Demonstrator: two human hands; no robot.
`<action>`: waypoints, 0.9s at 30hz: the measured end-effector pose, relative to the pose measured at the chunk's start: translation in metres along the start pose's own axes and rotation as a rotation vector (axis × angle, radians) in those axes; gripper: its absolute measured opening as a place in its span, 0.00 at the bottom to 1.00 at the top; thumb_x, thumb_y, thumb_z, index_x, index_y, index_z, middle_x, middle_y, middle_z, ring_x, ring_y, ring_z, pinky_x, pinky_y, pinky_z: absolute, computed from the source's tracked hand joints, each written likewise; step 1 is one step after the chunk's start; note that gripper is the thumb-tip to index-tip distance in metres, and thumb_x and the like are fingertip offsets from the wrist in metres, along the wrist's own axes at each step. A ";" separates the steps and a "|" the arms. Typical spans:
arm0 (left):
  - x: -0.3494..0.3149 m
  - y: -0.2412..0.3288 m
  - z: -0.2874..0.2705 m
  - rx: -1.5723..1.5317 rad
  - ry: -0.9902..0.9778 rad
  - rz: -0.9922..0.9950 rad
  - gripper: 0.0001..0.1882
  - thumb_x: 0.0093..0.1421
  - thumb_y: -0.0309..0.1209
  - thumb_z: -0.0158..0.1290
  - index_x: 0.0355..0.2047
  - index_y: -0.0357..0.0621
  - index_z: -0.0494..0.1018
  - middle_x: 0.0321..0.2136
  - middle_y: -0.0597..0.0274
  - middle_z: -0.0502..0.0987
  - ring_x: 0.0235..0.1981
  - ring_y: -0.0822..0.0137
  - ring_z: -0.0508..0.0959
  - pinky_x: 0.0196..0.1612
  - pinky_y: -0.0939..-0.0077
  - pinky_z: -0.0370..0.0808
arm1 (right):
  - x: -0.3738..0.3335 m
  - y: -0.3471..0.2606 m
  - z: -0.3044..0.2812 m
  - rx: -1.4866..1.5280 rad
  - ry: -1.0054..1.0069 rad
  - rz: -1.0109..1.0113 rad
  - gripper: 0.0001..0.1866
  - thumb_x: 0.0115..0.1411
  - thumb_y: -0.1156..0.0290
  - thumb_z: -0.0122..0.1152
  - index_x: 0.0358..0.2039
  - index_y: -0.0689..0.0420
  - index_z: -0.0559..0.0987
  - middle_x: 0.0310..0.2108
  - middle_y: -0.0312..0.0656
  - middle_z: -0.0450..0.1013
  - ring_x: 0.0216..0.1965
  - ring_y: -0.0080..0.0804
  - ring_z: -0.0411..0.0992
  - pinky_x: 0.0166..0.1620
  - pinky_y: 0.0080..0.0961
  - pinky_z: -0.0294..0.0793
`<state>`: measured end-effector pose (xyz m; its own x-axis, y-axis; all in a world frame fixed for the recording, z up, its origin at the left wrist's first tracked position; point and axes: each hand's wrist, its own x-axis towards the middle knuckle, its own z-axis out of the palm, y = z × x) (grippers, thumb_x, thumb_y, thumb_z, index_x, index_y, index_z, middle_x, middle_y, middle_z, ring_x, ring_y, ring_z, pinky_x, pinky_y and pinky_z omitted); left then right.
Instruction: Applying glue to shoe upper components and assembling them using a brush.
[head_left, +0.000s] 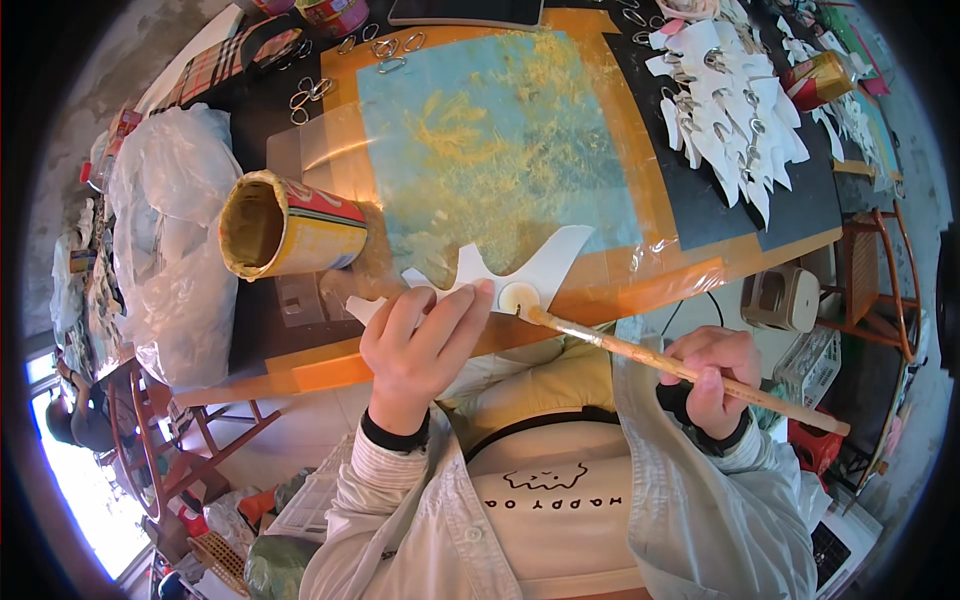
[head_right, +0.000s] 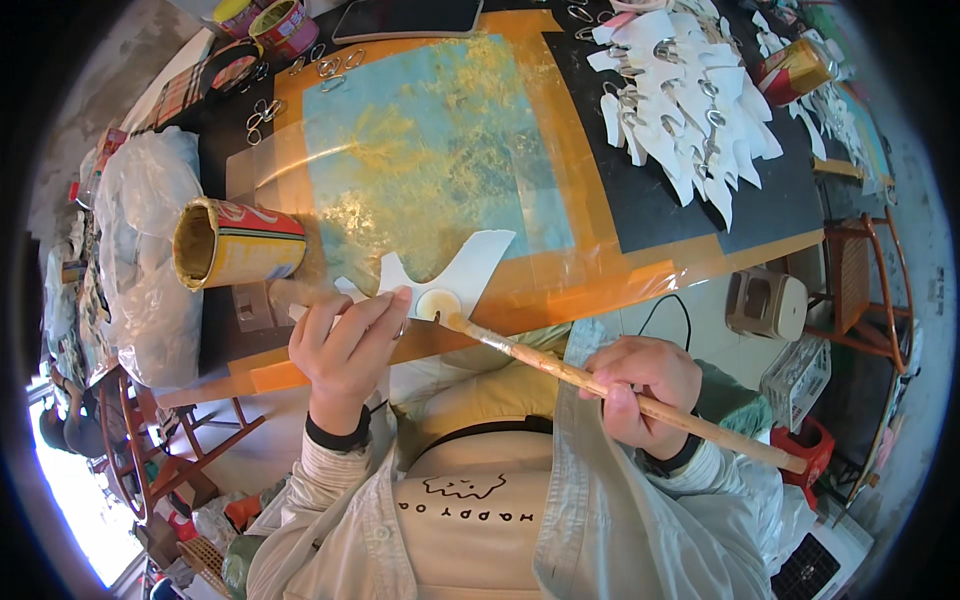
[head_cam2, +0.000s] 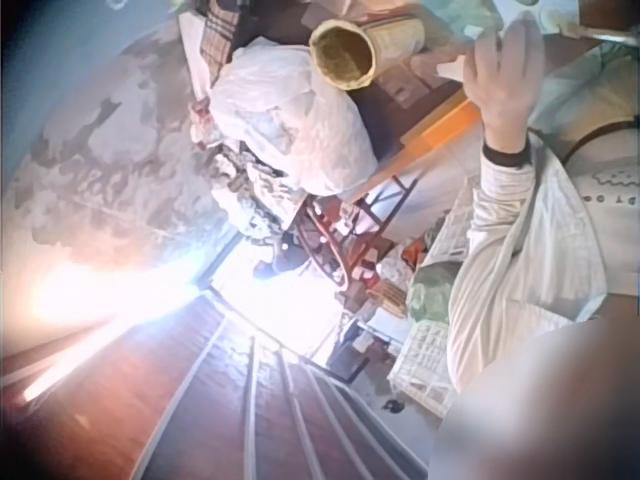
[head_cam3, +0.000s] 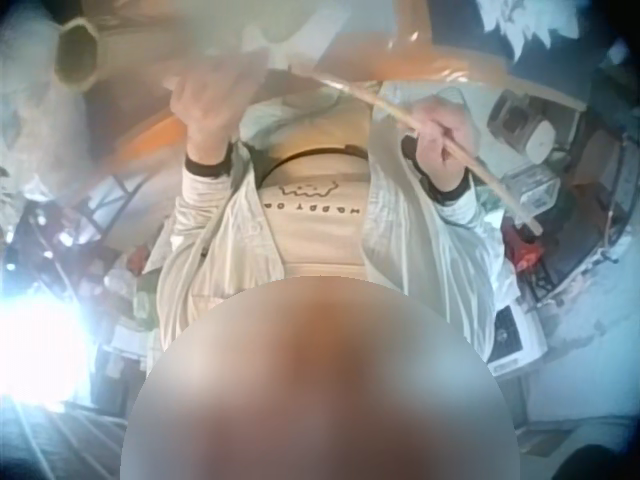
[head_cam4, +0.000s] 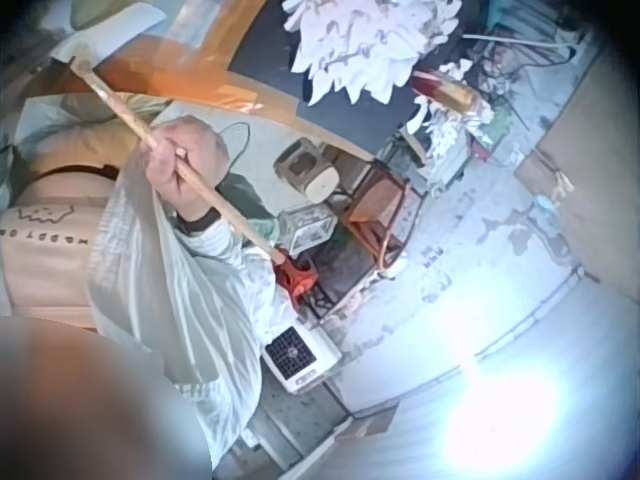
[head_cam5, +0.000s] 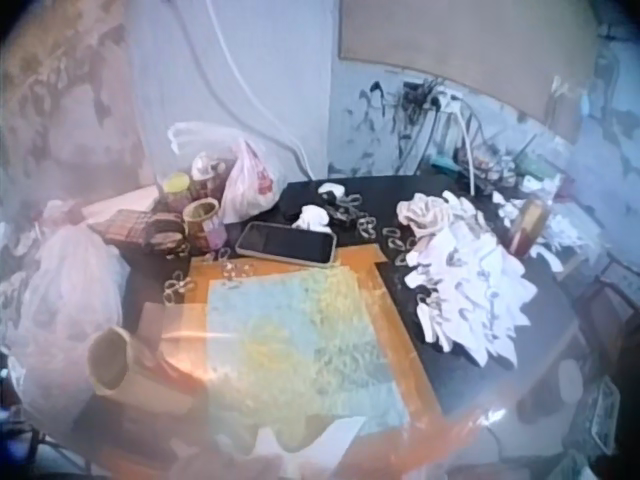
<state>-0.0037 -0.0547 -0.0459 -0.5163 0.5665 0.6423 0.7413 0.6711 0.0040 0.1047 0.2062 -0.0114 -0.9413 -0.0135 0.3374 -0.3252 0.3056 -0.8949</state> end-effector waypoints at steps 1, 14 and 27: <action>-0.001 0.000 0.000 -0.003 -0.005 -0.001 0.16 0.35 0.26 0.57 0.29 0.50 0.78 0.26 0.75 0.71 0.24 0.73 0.68 0.22 0.84 0.65 | -0.001 -0.001 0.001 0.028 0.019 0.017 0.10 0.61 0.66 0.48 0.33 0.60 0.64 0.18 0.44 0.69 0.17 0.29 0.70 0.24 0.24 0.71; -0.001 -0.002 0.004 0.006 -0.001 0.023 0.16 0.34 0.25 0.57 0.28 0.51 0.79 0.26 0.75 0.72 0.23 0.74 0.67 0.21 0.85 0.65 | 0.003 0.013 -0.001 0.092 -0.114 -0.171 0.06 0.53 0.73 0.52 0.29 0.62 0.68 0.17 0.47 0.70 0.16 0.35 0.72 0.19 0.28 0.74; 0.000 -0.003 0.005 0.012 0.014 0.038 0.16 0.34 0.26 0.57 0.28 0.51 0.79 0.25 0.76 0.72 0.21 0.74 0.66 0.20 0.85 0.64 | 0.000 0.018 0.004 0.101 0.062 -0.187 0.08 0.57 0.71 0.49 0.30 0.63 0.66 0.16 0.45 0.69 0.15 0.32 0.72 0.22 0.28 0.76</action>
<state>-0.0075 -0.0546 -0.0496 -0.4819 0.5849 0.6524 0.7548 0.6553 -0.0300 0.0987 0.2074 -0.0284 -0.8574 -0.0009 0.5146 -0.5037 0.2059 -0.8390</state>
